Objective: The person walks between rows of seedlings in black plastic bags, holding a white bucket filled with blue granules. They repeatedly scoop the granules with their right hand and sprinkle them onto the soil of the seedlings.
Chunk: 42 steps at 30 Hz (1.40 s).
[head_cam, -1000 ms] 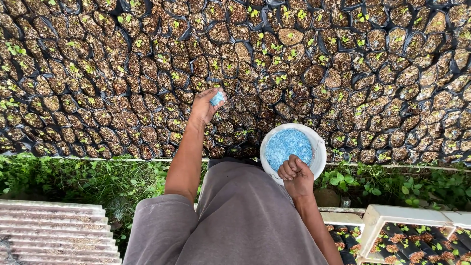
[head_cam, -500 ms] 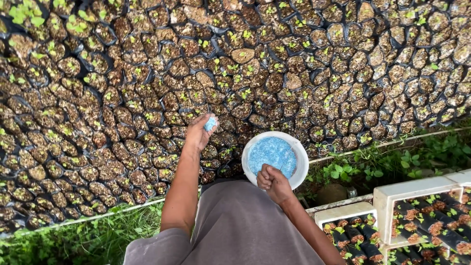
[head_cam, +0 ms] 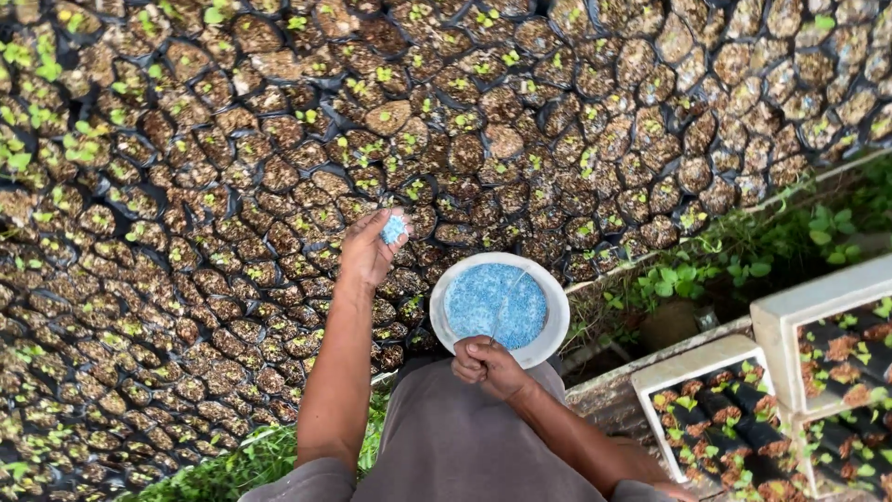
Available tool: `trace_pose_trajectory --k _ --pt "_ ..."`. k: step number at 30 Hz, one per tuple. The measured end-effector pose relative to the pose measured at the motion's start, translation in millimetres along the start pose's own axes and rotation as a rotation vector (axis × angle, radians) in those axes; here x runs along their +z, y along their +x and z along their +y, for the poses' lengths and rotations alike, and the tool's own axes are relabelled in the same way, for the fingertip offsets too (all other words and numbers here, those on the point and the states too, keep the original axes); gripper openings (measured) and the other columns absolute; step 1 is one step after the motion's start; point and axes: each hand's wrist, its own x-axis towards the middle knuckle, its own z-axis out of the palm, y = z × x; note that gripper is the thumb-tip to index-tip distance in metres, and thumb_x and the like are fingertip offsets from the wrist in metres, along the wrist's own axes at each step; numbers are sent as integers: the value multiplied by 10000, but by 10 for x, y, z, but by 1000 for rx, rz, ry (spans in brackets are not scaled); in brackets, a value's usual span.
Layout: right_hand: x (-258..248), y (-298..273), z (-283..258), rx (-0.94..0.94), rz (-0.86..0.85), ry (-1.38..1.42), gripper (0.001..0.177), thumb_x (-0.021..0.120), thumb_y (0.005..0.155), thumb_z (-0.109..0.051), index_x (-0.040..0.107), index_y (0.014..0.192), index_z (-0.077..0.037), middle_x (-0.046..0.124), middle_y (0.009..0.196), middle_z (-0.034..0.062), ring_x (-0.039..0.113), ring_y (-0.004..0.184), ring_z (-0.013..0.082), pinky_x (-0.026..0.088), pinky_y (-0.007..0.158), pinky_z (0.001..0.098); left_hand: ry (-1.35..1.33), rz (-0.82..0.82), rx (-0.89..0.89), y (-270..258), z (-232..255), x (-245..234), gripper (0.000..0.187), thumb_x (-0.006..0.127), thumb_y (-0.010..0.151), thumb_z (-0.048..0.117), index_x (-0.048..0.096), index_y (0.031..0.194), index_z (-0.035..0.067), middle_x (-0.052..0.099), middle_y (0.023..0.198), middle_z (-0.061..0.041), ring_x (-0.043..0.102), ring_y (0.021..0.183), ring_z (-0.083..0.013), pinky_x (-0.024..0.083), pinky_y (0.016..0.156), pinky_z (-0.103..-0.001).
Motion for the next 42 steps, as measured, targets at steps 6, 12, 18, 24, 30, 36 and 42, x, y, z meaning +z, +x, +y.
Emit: trace_pose_trajectory --k 6,12,18,24,30,36,42 --pt "63 -126 -44 -28 -14 68 440 500 1064 -278 420 651 -148 330 464 -31 262 410 79 270 454 235 32 -34 -65 -168 -154 240 231 717 921 129 707 1079 -40 731 991 -275 766 836 -334 683 696 -332" --pt "359 -81 -287 109 -72 -26 437 563 1052 -357 468 687 -138 315 577 -37 272 522 82 189 510 234 102 20 -141 -247 -165 520 225 648 963 108 682 1148 -15 741 1039 -179 718 884 -260 598 735 -303" --pt "342 -55 -308 68 -100 71 460 545 1063 -231 428 624 -152 320 595 -32 266 498 89 225 529 252 50 84 -141 -254 -143 616 234 684 924 90 643 1131 -10 734 1076 -177 721 916 -281 617 791 -367" --pt "305 -512 -624 3 -72 157 514 618 1044 -241 353 607 -179 264 576 -43 201 469 82 163 493 274 52 57 -125 -369 -277 355 174 675 934 73 671 1078 -23 733 1044 -175 713 900 -276 623 825 -392" --pt "457 -860 -1033 50 -132 53 455 636 1026 -238 416 633 -173 251 550 -67 190 441 86 156 487 280 18 179 -184 -628 -293 270 135 693 915 55 680 1043 14 744 1057 -160 718 919 -263 627 804 -395" --pt "366 -1380 -1288 -30 66 17 486 706 976 -278 409 606 -173 266 510 -41 195 435 128 179 484 333 10 178 -164 -755 -417 47 132 707 907 61 687 1028 13 746 1050 -170 725 866 -286 621 727 -359" --pt "466 -1305 -1915 -224 93 -16 410 601 983 -262 416 630 -165 245 483 -62 132 399 110 113 439 334 28 132 -173 -885 -534 48 226 684 943 115 700 1107 -40 746 969 -185 729 828 -273 614 730 -331"
